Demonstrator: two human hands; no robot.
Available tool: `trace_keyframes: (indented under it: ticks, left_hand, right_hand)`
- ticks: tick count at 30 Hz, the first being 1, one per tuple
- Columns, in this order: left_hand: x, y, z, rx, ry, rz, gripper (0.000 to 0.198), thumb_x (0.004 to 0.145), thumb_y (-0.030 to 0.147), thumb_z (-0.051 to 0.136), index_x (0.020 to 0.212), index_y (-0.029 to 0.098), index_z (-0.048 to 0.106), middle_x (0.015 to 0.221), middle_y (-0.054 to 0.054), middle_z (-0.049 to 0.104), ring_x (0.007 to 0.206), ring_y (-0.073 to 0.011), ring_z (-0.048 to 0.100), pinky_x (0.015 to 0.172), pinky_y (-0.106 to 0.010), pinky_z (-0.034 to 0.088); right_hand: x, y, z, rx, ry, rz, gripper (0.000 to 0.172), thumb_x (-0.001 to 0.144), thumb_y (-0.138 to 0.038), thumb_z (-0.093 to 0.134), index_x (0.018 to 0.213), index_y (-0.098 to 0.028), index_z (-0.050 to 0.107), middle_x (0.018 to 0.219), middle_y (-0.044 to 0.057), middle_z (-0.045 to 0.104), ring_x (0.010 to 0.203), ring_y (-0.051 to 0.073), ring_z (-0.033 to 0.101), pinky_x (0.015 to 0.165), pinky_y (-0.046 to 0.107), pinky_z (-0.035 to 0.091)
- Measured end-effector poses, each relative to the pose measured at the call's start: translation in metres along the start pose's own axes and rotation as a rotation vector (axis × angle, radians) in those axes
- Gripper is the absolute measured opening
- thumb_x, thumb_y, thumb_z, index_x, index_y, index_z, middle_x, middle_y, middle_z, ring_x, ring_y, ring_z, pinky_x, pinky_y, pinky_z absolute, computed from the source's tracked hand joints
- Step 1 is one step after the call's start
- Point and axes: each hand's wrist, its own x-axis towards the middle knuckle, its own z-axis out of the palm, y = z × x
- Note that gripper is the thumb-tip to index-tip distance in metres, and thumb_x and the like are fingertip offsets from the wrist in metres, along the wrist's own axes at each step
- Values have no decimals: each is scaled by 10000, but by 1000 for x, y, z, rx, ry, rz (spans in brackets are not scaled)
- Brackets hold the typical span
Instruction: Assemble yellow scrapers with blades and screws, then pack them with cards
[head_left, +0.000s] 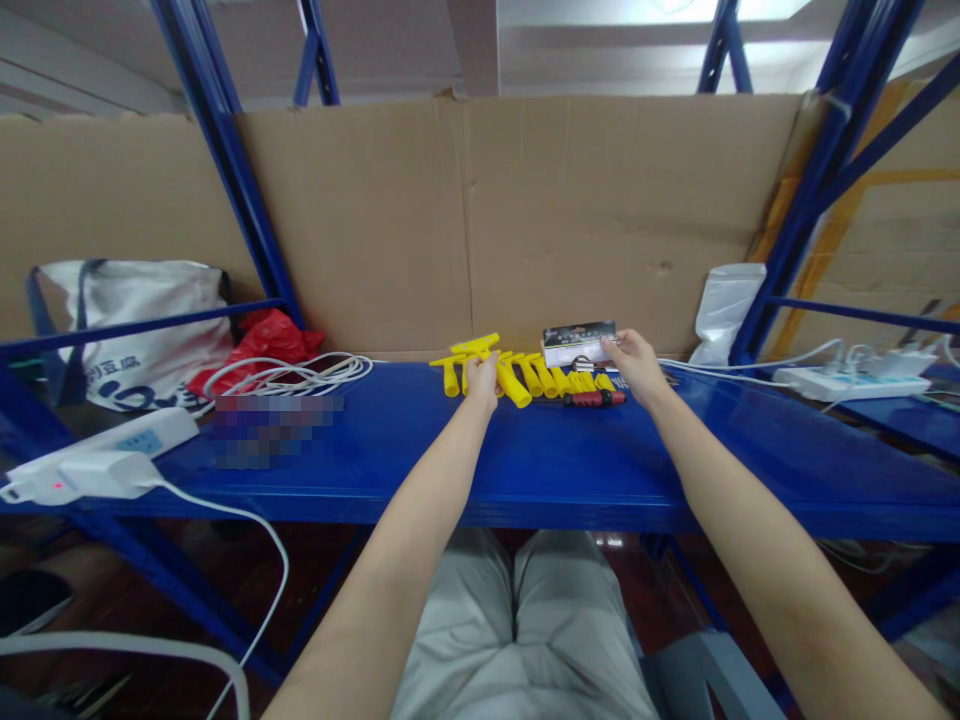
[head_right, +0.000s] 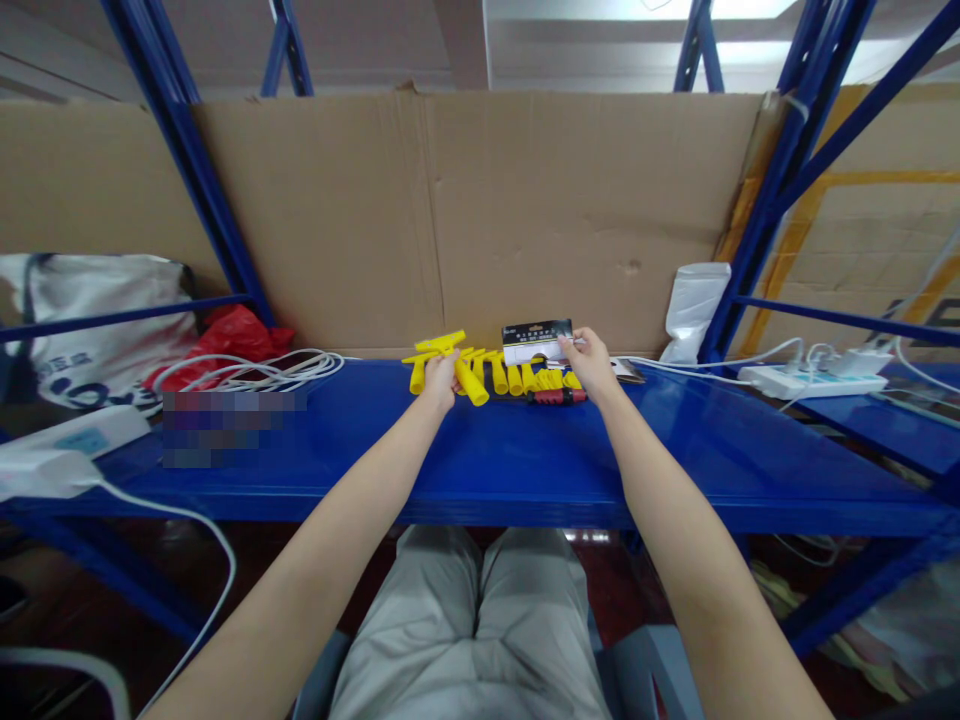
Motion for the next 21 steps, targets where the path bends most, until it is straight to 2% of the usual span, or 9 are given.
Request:
trace_keyframes:
  ticks: [4, 7, 13, 17, 21]
  left_hand:
    - [6, 5, -6, 53, 255, 24, 84, 890, 247, 501, 923, 179, 466, 575, 71, 481, 366, -34, 400, 411, -162, 328]
    - [4, 10, -7, 35, 295, 7, 86, 918, 233, 463, 987, 183, 454, 587, 79, 452, 390, -34, 390, 435, -171, 362]
    - [1, 14, -4, -137, 244, -25, 104, 923, 228, 454, 1017, 189, 471, 577, 73, 462, 390, -47, 434, 474, -174, 435]
    - [-7, 11, 3, -165, 148, -74, 61, 907, 216, 488, 954, 181, 504, 565, 66, 490, 376, -51, 448, 495, -190, 468]
    - [-16, 4, 9, -109, 3, -85, 38, 891, 199, 520, 917, 173, 530, 602, 39, 575, 379, -46, 474, 482, -177, 458]
  right_hand:
    - [-3, -1, 1, -21, -38, 49, 432, 610, -508, 753, 692, -231, 432, 602, -41, 602, 529, 133, 591, 480, 261, 505]
    - [-7, -3, 4, -32, -88, 89, 435, 616, -521, 750, 669, -231, 429, 578, -41, 588, 486, 128, 572, 436, 257, 489]
    - [-13, -9, 10, -50, -136, 120, 402, 670, -491, 729, 637, -216, 437, 609, -31, 585, 480, 108, 556, 437, 253, 506]
    - [-15, -11, 15, -35, -193, 167, 367, 703, -462, 712, 655, -219, 442, 617, -21, 607, 516, 128, 589, 471, 279, 537]
    - [-19, -9, 23, -41, -227, 213, 334, 733, -442, 688, 682, -226, 437, 571, -22, 600, 469, 145, 583, 426, 294, 519]
